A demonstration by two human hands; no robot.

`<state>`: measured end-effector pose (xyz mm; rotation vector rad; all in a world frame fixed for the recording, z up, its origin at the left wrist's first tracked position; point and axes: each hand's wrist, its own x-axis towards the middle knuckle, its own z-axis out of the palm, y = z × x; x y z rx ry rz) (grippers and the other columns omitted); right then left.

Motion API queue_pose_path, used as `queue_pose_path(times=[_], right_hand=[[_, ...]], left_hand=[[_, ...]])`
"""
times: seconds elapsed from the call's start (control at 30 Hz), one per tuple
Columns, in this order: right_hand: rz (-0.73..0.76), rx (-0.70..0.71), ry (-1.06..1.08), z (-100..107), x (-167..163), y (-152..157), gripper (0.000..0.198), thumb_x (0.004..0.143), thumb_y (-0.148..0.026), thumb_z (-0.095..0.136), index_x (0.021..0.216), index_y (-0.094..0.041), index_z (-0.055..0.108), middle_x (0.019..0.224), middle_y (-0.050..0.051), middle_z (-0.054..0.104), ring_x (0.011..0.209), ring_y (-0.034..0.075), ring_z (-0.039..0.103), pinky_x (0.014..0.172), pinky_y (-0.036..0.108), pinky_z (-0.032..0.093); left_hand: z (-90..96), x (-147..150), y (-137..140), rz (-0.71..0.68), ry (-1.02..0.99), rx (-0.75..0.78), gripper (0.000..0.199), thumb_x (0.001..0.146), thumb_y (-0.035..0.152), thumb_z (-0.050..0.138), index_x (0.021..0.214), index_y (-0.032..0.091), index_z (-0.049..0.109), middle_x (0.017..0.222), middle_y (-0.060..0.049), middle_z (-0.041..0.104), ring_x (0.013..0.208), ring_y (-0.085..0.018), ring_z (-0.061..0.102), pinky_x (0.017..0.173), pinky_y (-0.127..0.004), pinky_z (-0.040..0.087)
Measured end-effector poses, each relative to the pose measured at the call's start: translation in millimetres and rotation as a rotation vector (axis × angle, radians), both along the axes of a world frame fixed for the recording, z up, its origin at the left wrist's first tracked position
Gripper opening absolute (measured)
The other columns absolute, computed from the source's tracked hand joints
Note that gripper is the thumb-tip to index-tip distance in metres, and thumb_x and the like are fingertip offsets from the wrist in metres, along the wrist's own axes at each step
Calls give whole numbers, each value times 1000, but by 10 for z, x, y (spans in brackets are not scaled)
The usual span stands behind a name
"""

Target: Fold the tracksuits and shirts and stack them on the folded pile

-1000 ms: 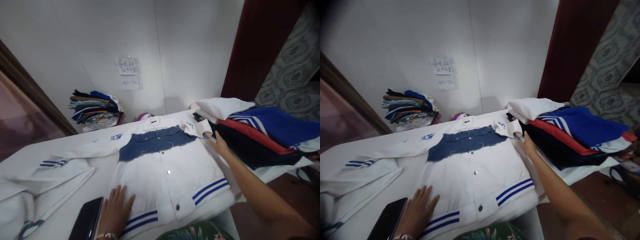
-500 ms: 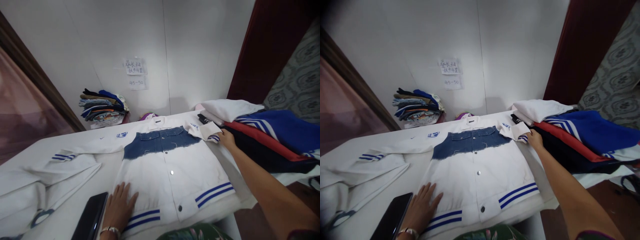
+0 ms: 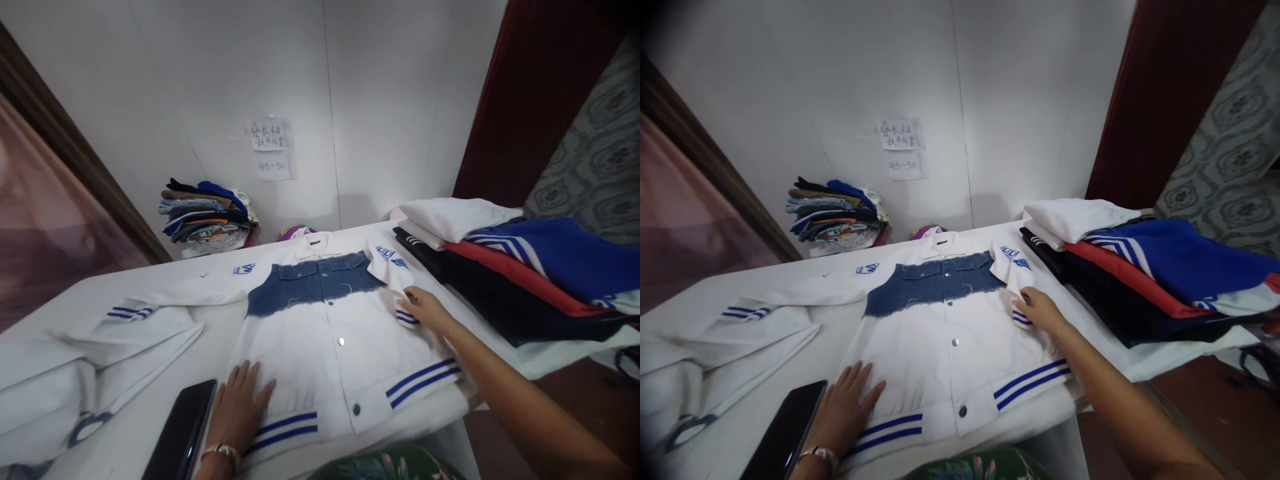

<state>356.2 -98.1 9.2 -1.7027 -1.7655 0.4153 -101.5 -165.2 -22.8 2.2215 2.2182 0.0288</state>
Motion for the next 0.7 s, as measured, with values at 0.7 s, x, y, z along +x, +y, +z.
queue_pose_path(times=[0.7], right_hand=[[-412,258,1144,-106,354,-120,41,69,-31,69,108,-21,62,104,5,69,88,20,67,75,31,56]], left_hand=[[238,443,79,-204,-559,93,42,83,44,47,118,24,61,137,-4,50,128,-23,44,103,-41,41]])
